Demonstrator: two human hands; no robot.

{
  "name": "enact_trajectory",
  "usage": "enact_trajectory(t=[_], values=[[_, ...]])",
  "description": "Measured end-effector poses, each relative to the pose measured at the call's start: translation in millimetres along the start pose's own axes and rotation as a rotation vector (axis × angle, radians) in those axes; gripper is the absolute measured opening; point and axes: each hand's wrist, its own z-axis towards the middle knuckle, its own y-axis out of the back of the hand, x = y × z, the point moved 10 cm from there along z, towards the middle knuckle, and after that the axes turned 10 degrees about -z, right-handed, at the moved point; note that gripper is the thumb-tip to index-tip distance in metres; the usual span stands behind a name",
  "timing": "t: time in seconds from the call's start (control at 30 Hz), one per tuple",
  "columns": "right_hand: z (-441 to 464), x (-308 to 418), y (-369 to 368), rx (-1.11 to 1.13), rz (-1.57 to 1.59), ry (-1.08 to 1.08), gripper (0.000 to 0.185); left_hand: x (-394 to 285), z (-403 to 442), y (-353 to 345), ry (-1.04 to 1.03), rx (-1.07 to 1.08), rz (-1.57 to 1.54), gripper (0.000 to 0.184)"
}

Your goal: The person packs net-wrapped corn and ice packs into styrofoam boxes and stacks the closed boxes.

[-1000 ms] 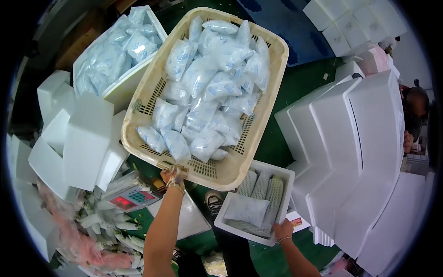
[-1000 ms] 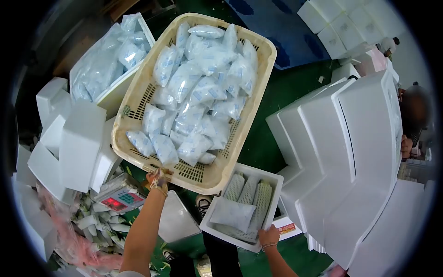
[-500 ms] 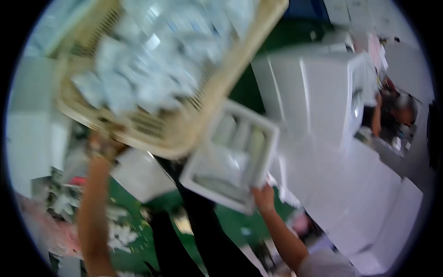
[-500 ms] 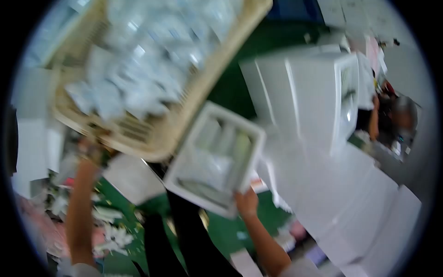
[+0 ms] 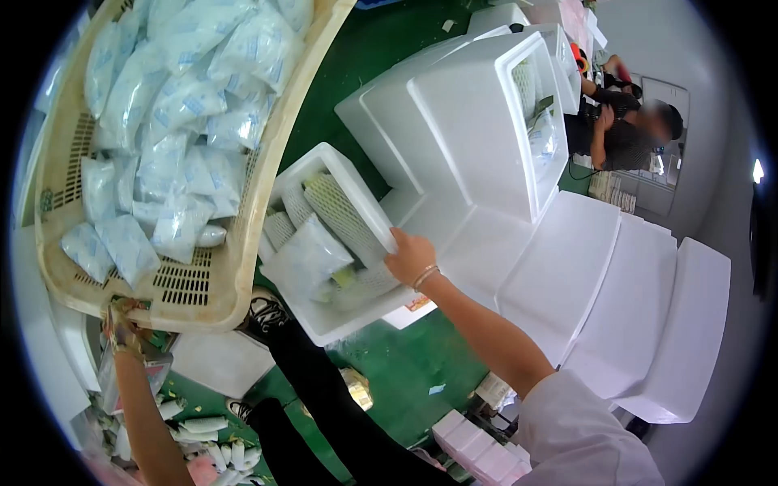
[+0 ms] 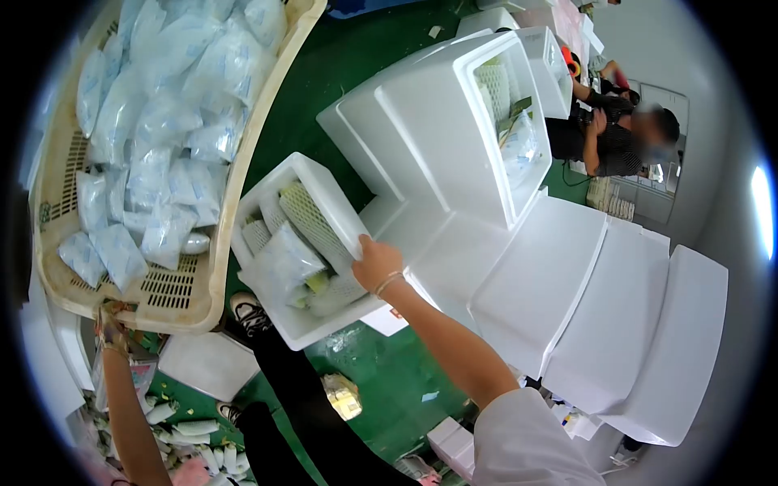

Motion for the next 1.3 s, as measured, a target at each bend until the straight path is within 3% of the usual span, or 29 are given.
enact_trajectory(t=[0.07, 0.1, 0.2, 0.27, 0.33, 0.4, 0.47, 0.57, 0.67, 0.73, 0.8, 0.83, 0.9, 0.93, 0.97, 1.0, 1.03, 1.07, 1.1, 1.17, 1.2, 1.27, 1.3], values=[[27, -3, -2, 0.025, 0.001, -0.031, 0.048, 6, 41, 14, -0.103, 0.213, 0.235, 0.014], [41, -4, -2, -0.005, -0.005, -0.036, 0.048, 4, 40, 19, -0.066, 0.116, 0.183, 0.016], [84, -18, 3, 0.002, 0.018, -0.022, 0.047, -11, -11, -9, -0.041, 0.118, 0.034, 0.016], [117, -32, 6, -0.068, -0.007, 0.049, 0.049, -17, 17, 11, -0.272, 0.188, 0.251, 0.020], [144, -48, 1, -0.080, 0.040, 0.077, 0.048, -12, 24, 20, -0.189, 0.124, -0.069, 0.021], [184, -62, -1, -0.108, 0.049, 0.118, 0.049, -15, 24, 20, -0.164, 0.117, 0.014, 0.019], [209, -75, -25, -0.112, 0.037, 0.153, 0.051, -17, 33, 11, -0.166, 0.415, 0.120, 0.023], [167, -65, -9, -0.524, 0.005, 0.098, 0.057, -26, 0, 2, -0.222, 0.309, 0.004, 0.029], [78, -71, -12, -0.752, 0.241, -0.161, 0.064, -3, -78, -40, -0.120, 0.298, -0.091, 0.039], [4, -79, -39, -0.838, 0.395, -0.418, 0.072, 11, -169, -62, -0.498, 0.312, -0.153, 0.035], [-23, -76, -145, -0.442, 0.823, -0.649, 0.090, 103, -120, 6, -0.257, 0.338, 0.211, 0.043], [-25, -48, -153, -0.271, 1.032, -0.604, 0.096, 150, -99, 40, -0.148, 0.379, 0.405, 0.047], [-27, -33, -166, -0.196, 1.186, -0.758, 0.087, 219, -179, -69, 0.026, 0.490, 0.431, 0.057], [-20, -38, -188, -0.158, 1.235, -0.809, 0.081, 232, -205, -122, -0.079, 0.647, 0.234, 0.061], [-11, -48, -224, -0.115, 1.285, -0.859, 0.076, 240, -208, -178, -0.292, 0.741, 0.580, 0.065], [-6, -51, -249, -0.070, 1.338, -0.909, 0.071, 259, -198, -221, -0.237, 0.759, 0.501, 0.058], [-3, -49, -256, -0.098, 1.346, -0.928, 0.063, 291, -174, -262, 0.107, 0.675, 0.503, 0.050], [-5, -43, -265, -0.123, 1.354, -0.949, 0.055, 278, -184, -307, 0.072, 0.627, 0.640, 0.047], [-7, -40, -272, -0.145, 1.359, -0.975, 0.048, 278, -182, -329, -0.094, 0.656, 0.746, 0.048], [7, -28, -295, -0.106, 1.714, -0.996, 0.043, 305, -150, -358, -0.499, 0.712, 1.023, 0.060], [15, -19, -305, -0.080, 1.899, -0.999, 0.041, 336, -112, -358, -0.546, 0.755, 0.839, 0.057], [30, -26, -307, -0.153, 1.938, -1.017, 0.037, 394, -41, -356, -0.627, 0.873, 0.481, 0.052], [25, -31, -311, -0.168, 1.941, -1.047, 0.035, 385, -62, -354, -0.733, 0.907, 0.653, 0.049]])
